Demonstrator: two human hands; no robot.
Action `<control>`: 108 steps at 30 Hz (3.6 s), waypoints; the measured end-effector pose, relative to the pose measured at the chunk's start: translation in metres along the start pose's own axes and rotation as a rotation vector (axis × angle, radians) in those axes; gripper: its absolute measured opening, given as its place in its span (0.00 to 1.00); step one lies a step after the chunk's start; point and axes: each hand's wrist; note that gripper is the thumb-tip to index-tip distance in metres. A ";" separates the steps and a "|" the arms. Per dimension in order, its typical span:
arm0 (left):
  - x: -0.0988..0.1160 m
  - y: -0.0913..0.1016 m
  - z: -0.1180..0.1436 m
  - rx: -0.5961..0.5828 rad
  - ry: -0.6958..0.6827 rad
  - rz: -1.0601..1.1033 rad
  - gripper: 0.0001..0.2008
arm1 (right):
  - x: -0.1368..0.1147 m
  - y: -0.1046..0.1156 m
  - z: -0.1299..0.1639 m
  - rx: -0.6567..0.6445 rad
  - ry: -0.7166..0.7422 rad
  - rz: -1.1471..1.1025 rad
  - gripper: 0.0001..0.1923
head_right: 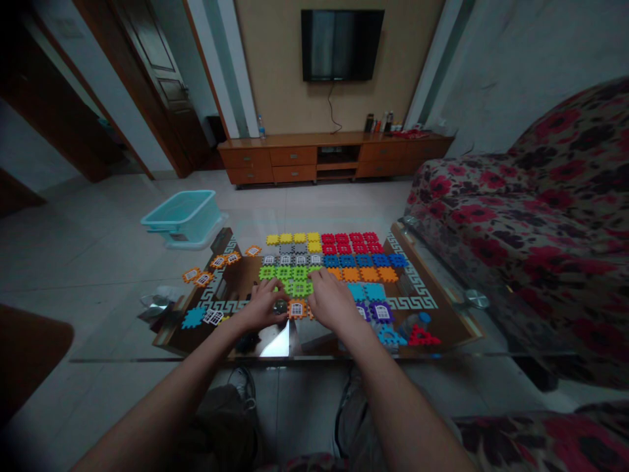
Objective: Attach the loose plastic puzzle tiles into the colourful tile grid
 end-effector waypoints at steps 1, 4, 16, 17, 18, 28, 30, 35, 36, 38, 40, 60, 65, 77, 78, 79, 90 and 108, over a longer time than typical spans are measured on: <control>0.000 0.000 0.000 0.000 0.002 0.001 0.16 | 0.000 0.000 0.000 0.000 0.000 -0.002 0.21; 0.001 0.001 0.000 0.002 0.002 0.001 0.16 | -0.001 0.002 0.000 -0.007 -0.005 -0.003 0.21; 0.001 0.001 0.000 0.001 -0.024 0.004 0.15 | -0.001 0.001 0.000 -0.020 -0.006 0.002 0.20; 0.001 0.001 0.000 -0.001 -0.024 0.004 0.15 | -0.001 0.001 0.000 -0.019 -0.005 0.002 0.20; 0.001 0.001 0.000 -0.002 -0.022 0.005 0.15 | -0.001 0.001 0.000 -0.019 -0.003 0.001 0.20; 0.001 0.000 0.001 -0.005 -0.041 0.003 0.15 | -0.002 0.002 0.000 -0.029 -0.007 0.003 0.20; 0.001 0.000 0.001 -0.012 -0.030 0.000 0.16 | -0.002 0.002 0.000 -0.033 -0.010 0.004 0.21; 0.000 0.001 0.001 -0.018 -0.039 0.003 0.16 | -0.001 0.001 0.000 -0.038 -0.009 0.002 0.21; 0.000 0.001 0.001 -0.015 -0.045 0.004 0.16 | -0.001 0.001 0.000 -0.035 -0.008 0.001 0.21; -0.001 0.001 0.001 -0.009 -0.052 0.007 0.16 | -0.001 0.000 0.000 -0.033 -0.005 -0.002 0.21; -0.002 0.000 0.000 -0.007 -0.053 0.009 0.16 | -0.001 0.000 0.000 -0.034 -0.004 -0.004 0.21; -0.003 -0.004 -0.001 0.008 -0.060 0.023 0.14 | -0.001 0.002 0.000 -0.065 -0.003 -0.003 0.22; -0.002 -0.003 -0.001 0.006 -0.063 0.021 0.14 | -0.001 0.001 0.000 -0.086 -0.012 -0.007 0.22; -0.002 -0.002 0.000 0.013 -0.080 0.018 0.14 | -0.001 0.001 0.000 -0.078 -0.012 -0.011 0.22; -0.002 -0.003 0.000 0.015 -0.082 0.017 0.14 | -0.001 0.002 0.001 -0.079 -0.012 -0.008 0.22; -0.003 -0.003 0.000 0.016 -0.085 0.016 0.14 | -0.002 0.002 0.001 -0.081 -0.009 -0.006 0.22; -0.004 -0.005 -0.001 0.037 -0.107 0.011 0.15 | -0.002 0.001 0.000 -0.087 -0.001 0.012 0.21; -0.002 -0.002 -0.001 0.019 -0.087 0.010 0.15 | -0.001 0.002 0.001 -0.099 -0.006 -0.010 0.21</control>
Point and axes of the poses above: each hand's wrist, its own z-axis away from the middle knuckle, its own y-axis out of the back of the hand, x = y × z, and after that the axes turned 1 degree about y, right-handed
